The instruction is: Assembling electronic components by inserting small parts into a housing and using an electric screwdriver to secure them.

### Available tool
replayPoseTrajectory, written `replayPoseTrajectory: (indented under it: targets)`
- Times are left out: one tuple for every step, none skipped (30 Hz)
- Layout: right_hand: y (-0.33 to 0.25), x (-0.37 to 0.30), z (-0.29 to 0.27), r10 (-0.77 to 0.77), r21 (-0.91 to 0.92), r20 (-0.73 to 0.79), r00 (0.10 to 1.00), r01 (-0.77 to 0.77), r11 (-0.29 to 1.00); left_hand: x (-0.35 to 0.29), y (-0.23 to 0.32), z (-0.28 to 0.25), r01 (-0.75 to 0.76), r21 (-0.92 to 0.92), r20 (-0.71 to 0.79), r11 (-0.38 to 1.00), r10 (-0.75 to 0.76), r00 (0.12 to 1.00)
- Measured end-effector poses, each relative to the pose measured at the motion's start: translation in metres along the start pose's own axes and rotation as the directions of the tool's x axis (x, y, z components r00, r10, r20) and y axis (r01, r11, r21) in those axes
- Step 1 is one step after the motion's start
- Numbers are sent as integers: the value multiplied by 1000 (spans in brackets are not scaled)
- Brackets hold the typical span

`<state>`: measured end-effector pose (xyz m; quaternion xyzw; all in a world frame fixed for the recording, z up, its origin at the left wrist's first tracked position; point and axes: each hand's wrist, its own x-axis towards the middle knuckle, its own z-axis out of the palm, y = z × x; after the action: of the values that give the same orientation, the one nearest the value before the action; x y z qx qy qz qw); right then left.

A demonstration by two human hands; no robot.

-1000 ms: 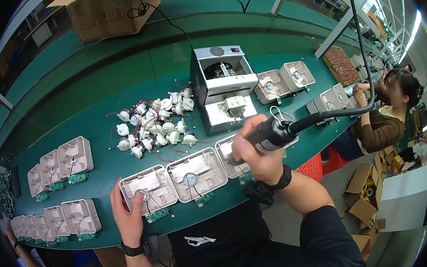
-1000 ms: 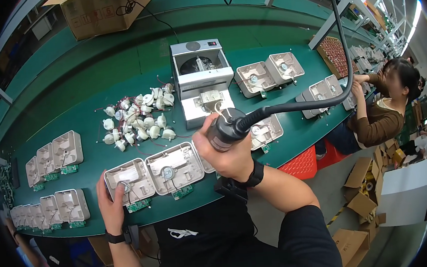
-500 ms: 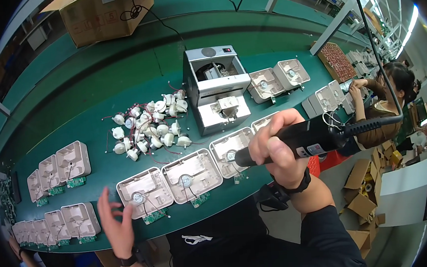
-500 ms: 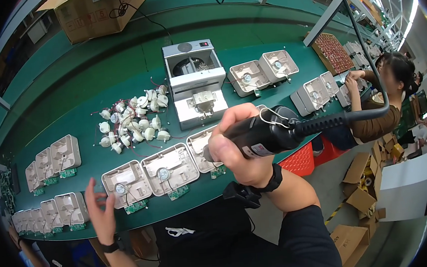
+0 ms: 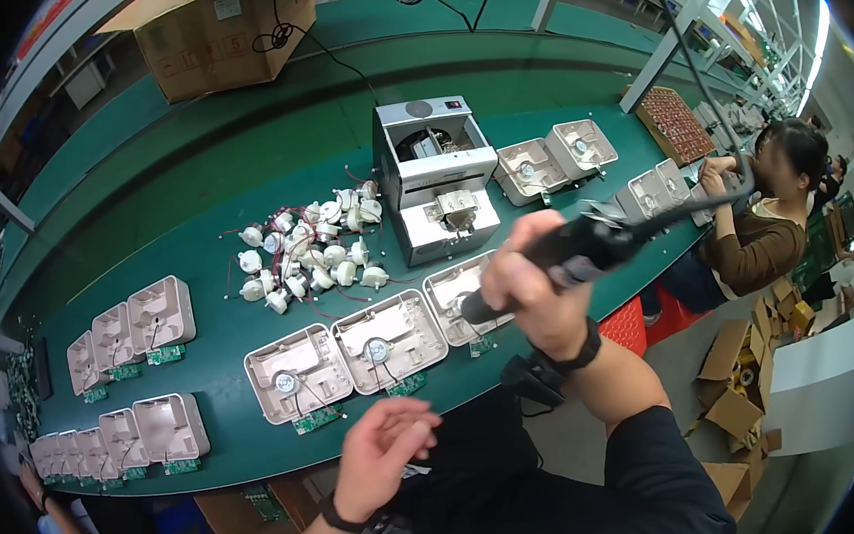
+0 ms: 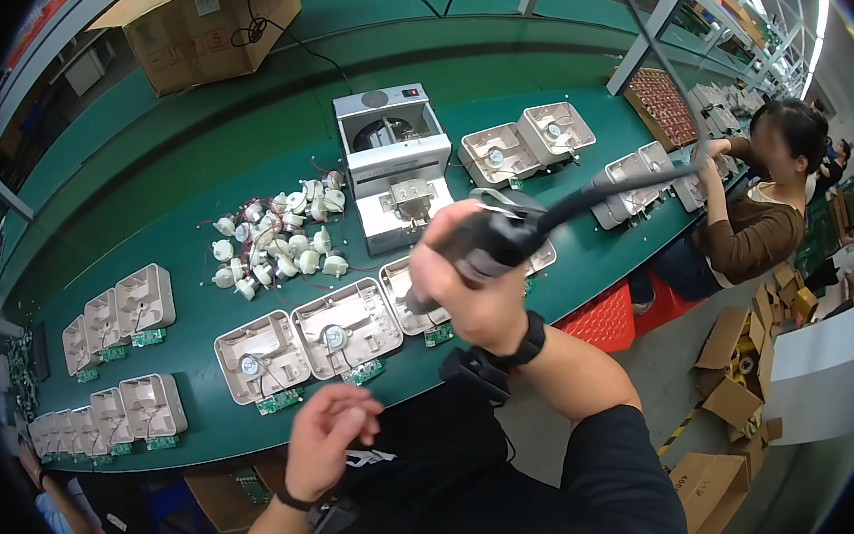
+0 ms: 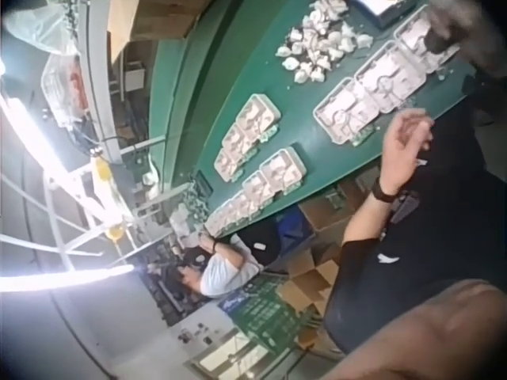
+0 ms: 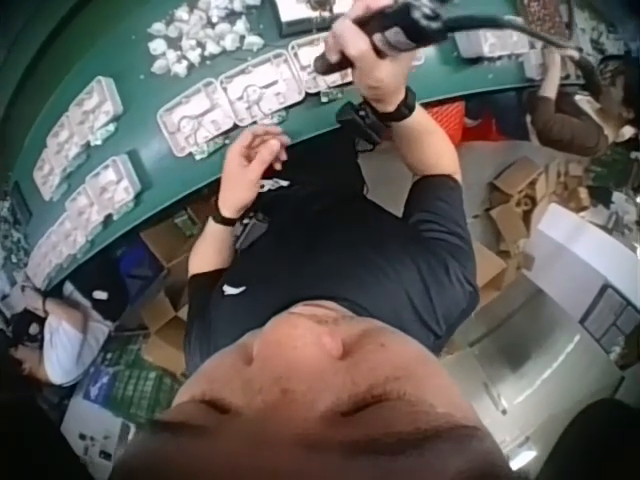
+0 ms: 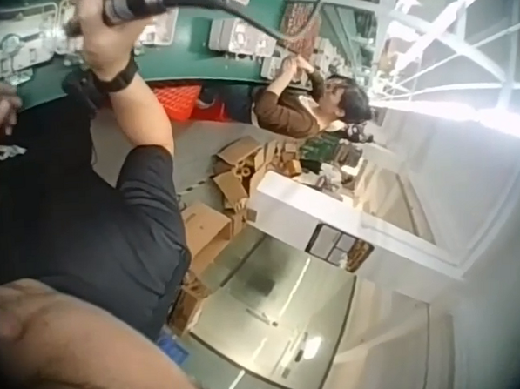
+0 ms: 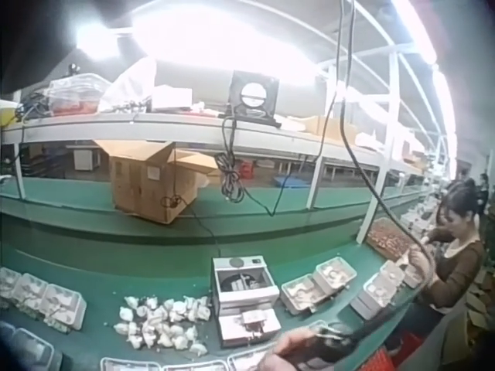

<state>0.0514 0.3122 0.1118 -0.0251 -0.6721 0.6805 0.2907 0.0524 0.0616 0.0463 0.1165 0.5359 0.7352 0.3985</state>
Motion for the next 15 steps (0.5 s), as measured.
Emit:
replayPoseTrajectory:
  targets:
    - [-12,-4,0,-12,127,-8,1000,13,992,9,-2,7,98,-100,63,990,-92,994]
    - [-23,-8,1,-22,254,-17,1000,26,967,16,-2,15,95,-101,55,990,-90,994]
    - [-33,-11,2,-20,259,-11,1000,22,966,24,0,23,134,-169,50,976,-127,991]
    - [-45,-15,2,-52,277,-4,999,51,959,33,1,30,178,-236,59,955,-169,984]
    - [-54,-18,2,-84,296,3,996,79,952,39,3,34,221,-301,69,928,-210,975]
    - [-60,-21,1,-80,297,1,997,76,952,45,3,35,225,-301,68,927,-214,974]
    - [-65,-22,1,-91,307,20,996,81,948,50,4,35,260,-354,97,898,-241,966]
    - [-70,-24,0,-105,314,37,994,88,945,54,5,35,297,-404,133,865,-265,955]
    - [-73,-25,-1,-118,321,54,992,95,942,56,3,36,333,-451,169,828,-287,943]
    - [-75,-27,-1,-115,320,53,992,92,943,57,-2,34,336,-452,169,827,-290,942]
    - [-75,-27,-1,-111,322,58,992,87,943,58,-9,31,312,-470,169,825,-263,950]
    - [-77,-28,-2,-109,321,60,992,84,943,60,-13,30,291,-487,173,823,-236,956]
    - [-79,-28,-2,-106,321,63,992,81,944,60,-14,30,269,-505,174,820,-208,962]
    - [-81,-29,-3,-104,321,63,993,78,944,60,-16,30,270,-506,174,819,-210,962]
    - [-84,-31,-5,-95,357,78,992,62,932,59,-17,29,283,-534,171,797,-226,959]
